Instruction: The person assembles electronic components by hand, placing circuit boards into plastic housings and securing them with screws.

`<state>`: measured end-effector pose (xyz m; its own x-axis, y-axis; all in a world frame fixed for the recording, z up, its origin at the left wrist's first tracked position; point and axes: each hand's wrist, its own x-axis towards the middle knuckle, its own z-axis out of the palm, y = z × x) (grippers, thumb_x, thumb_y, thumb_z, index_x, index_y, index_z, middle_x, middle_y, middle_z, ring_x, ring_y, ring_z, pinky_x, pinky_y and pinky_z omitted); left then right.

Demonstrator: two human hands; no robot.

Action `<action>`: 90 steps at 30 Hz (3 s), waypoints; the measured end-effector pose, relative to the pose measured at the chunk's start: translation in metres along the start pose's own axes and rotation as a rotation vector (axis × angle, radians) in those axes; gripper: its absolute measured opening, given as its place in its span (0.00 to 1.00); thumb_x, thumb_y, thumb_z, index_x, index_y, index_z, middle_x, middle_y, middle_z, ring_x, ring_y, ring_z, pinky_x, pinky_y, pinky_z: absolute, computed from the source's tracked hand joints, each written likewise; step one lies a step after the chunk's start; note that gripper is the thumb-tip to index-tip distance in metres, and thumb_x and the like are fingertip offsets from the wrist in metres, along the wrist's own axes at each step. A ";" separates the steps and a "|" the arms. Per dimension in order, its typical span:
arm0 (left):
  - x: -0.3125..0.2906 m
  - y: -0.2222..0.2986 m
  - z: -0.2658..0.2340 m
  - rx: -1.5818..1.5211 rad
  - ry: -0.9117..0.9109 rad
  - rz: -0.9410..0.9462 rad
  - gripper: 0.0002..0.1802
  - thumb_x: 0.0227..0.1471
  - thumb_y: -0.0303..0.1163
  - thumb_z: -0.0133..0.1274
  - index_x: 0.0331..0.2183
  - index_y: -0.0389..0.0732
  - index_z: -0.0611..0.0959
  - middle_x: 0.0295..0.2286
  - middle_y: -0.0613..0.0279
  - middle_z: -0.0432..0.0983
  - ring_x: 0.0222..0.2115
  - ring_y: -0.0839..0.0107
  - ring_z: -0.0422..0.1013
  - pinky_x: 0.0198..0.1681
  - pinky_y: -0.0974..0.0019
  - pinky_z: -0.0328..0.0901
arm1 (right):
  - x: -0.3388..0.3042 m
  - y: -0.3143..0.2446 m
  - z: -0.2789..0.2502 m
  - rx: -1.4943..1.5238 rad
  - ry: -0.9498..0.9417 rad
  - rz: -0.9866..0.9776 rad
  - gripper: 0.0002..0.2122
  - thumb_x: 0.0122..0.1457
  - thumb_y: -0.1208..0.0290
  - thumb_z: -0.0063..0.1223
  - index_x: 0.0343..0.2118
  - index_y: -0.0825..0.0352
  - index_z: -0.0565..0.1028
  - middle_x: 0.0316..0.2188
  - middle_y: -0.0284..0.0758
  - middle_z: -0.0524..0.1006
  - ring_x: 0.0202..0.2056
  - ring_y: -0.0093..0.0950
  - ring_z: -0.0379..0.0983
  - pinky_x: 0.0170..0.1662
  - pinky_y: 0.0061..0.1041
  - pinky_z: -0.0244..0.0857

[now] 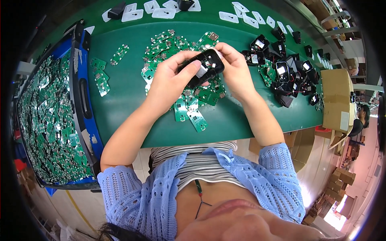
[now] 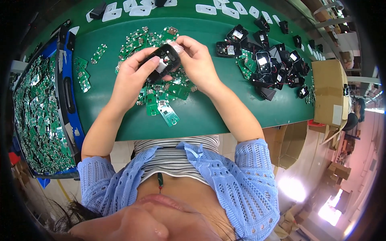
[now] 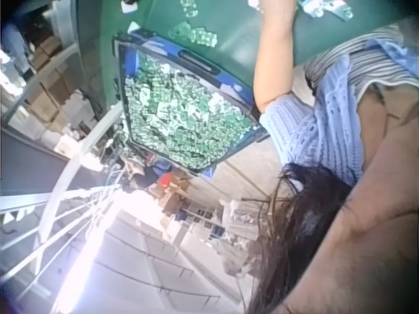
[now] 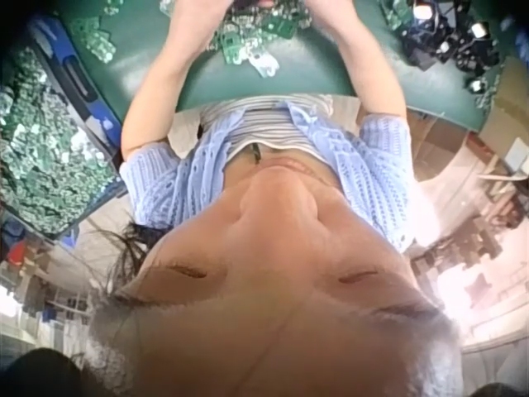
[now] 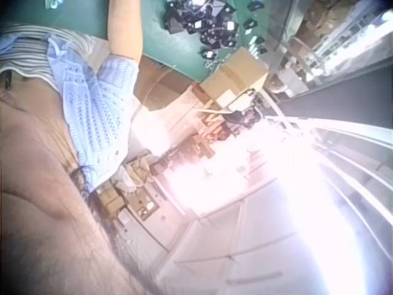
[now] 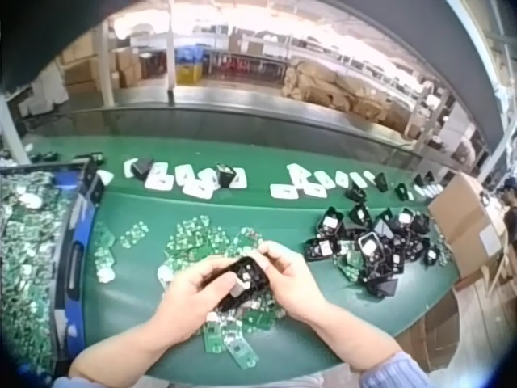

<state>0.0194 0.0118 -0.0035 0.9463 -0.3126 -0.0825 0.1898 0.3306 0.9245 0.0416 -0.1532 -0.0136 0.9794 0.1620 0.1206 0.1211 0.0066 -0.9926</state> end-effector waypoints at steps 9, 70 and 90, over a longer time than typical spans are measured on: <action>0.005 -0.001 -0.009 0.115 0.169 0.069 0.10 0.54 0.27 0.42 0.38 0.31 0.71 0.26 0.56 0.73 0.23 0.72 0.73 0.26 0.72 0.71 | -0.007 -0.019 -0.010 -0.034 0.130 -0.086 0.09 0.61 0.71 0.38 0.42 0.69 0.65 0.26 0.32 0.73 0.24 0.18 0.69 0.25 0.15 0.63; -0.003 0.011 -0.002 0.396 0.187 0.385 0.04 0.45 0.24 0.54 0.28 0.39 0.77 0.33 0.64 0.68 0.21 0.82 0.67 0.22 0.79 0.66 | -0.006 -0.034 0.014 -0.712 -0.014 -0.624 0.06 0.44 0.78 0.57 0.26 0.68 0.71 0.23 0.33 0.71 0.23 0.26 0.68 0.25 0.21 0.64; -0.010 0.012 -0.003 0.438 0.178 0.267 0.19 0.45 0.20 0.50 0.43 0.37 0.73 0.32 0.66 0.67 0.29 0.83 0.65 0.25 0.81 0.63 | -0.003 -0.031 0.003 -0.628 -0.150 -0.613 0.06 0.46 0.80 0.56 0.28 0.68 0.71 0.24 0.33 0.72 0.21 0.22 0.68 0.19 0.18 0.61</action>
<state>0.0134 0.0218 0.0069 0.9835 -0.1007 0.1501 -0.1543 -0.0356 0.9874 0.0346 -0.1510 0.0171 0.6871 0.4353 0.5817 0.7265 -0.4008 -0.5582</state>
